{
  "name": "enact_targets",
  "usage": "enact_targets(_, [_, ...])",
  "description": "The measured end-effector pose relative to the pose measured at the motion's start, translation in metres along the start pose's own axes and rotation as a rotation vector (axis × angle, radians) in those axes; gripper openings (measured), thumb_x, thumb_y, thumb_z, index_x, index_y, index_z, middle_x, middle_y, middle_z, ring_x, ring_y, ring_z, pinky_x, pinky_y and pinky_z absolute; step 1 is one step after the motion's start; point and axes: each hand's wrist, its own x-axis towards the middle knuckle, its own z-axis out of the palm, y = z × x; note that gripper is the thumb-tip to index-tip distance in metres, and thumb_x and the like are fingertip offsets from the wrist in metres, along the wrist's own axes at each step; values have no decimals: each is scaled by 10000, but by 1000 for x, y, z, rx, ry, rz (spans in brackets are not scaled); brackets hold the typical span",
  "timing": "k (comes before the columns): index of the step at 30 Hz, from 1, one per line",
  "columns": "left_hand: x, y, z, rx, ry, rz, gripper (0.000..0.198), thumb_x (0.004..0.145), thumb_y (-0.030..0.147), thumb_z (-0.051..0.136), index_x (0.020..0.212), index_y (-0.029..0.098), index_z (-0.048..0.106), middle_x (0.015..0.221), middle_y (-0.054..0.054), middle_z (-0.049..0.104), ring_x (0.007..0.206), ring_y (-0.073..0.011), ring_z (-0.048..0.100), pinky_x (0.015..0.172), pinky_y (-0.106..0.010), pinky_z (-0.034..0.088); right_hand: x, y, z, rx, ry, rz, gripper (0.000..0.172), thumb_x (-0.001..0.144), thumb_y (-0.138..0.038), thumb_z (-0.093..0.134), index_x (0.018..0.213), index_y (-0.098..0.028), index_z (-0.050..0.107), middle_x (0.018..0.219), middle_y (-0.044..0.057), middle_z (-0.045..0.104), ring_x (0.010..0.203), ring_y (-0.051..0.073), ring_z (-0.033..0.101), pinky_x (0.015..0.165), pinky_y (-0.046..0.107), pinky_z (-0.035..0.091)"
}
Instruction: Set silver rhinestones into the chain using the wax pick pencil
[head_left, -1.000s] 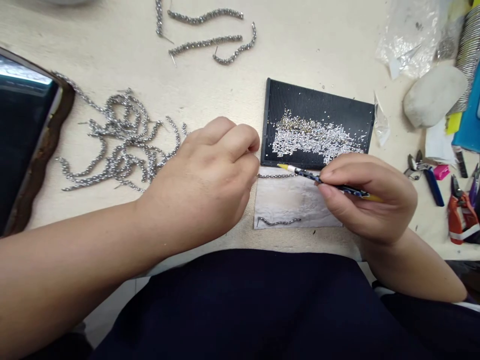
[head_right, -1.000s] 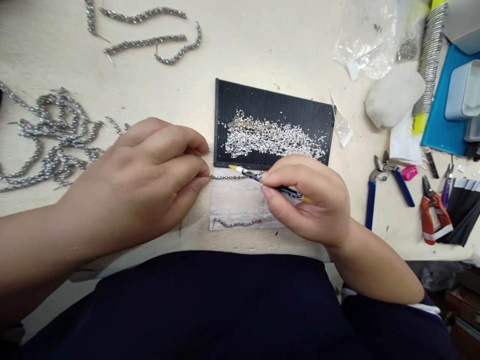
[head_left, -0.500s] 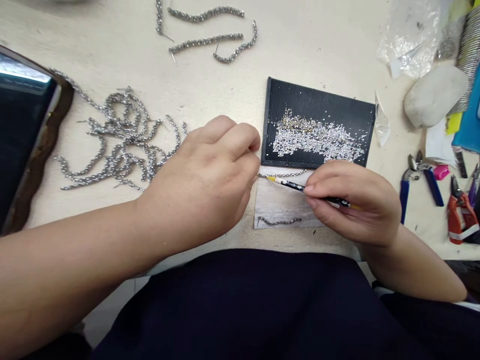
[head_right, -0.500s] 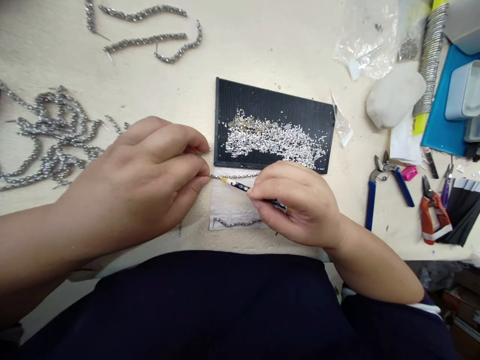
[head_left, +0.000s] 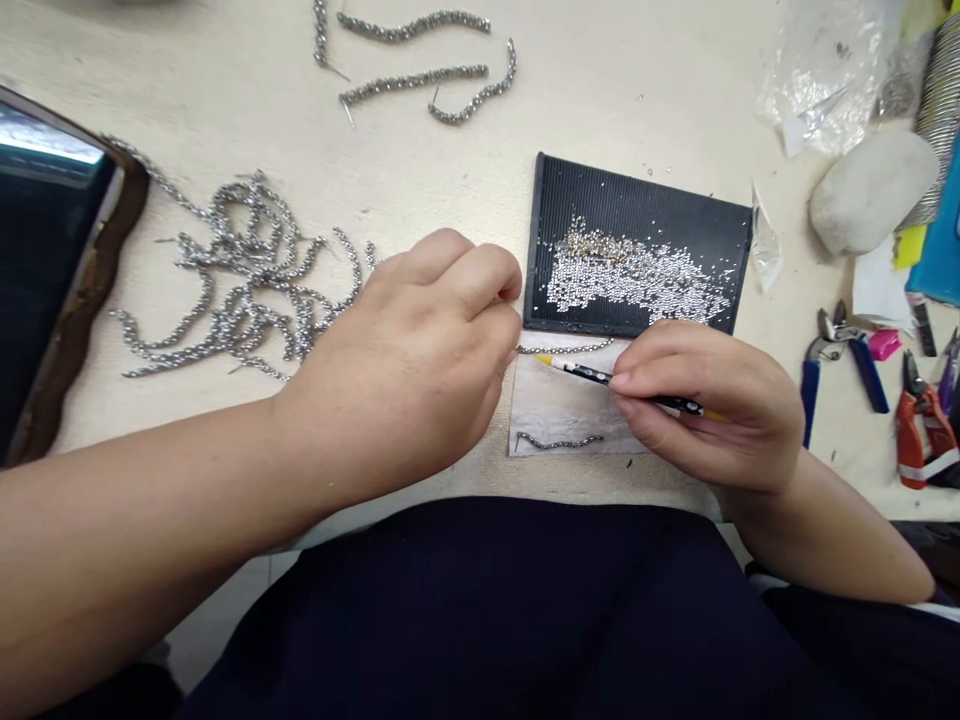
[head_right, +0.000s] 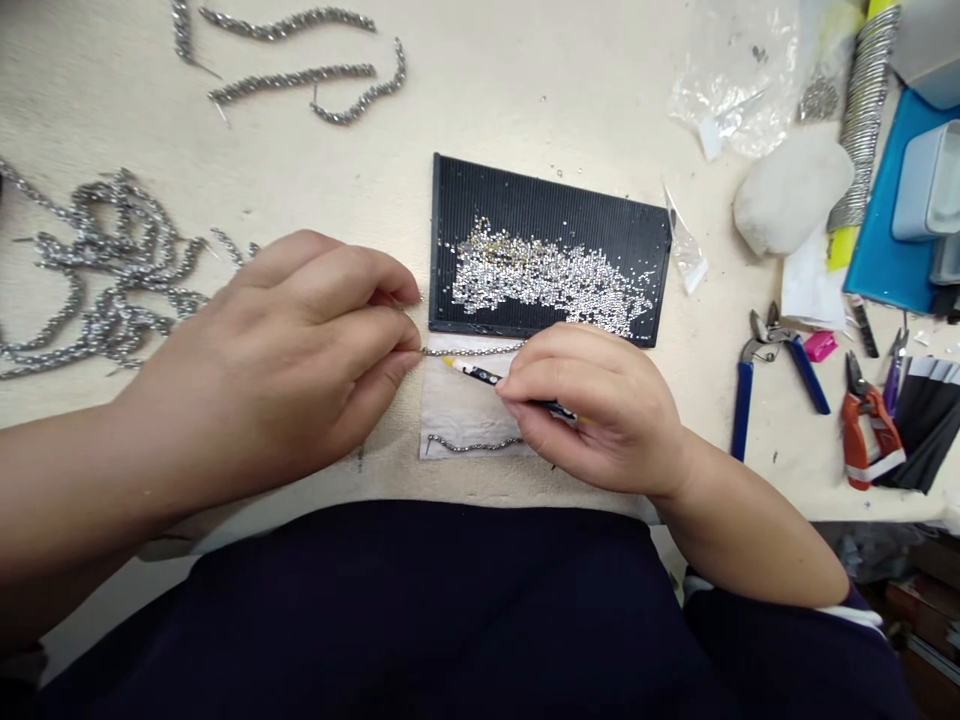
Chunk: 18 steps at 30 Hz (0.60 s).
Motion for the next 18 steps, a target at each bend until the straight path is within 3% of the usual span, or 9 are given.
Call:
enact_targets(5, [3,2,-2,-24,-54,-51,366,1097,248,396,970,160,728,1187,-138,715,1137,-348,689,960,-519,656,-1,-1,0,1,12,10,245,936,-68,759,1088,-260,757,971,39,828,872,183,819,755,289,686])
enact_targets(18, [3,-1,0,-107,-12,-53,331,1068,252,444,947,185,745,1187,-131,721,1122,-339,671,954,-535,637,-2,-1,0,-28,-9,14,285,925,-45,744,1096,-271,763,966,31,815,873,194,820,768,307,690])
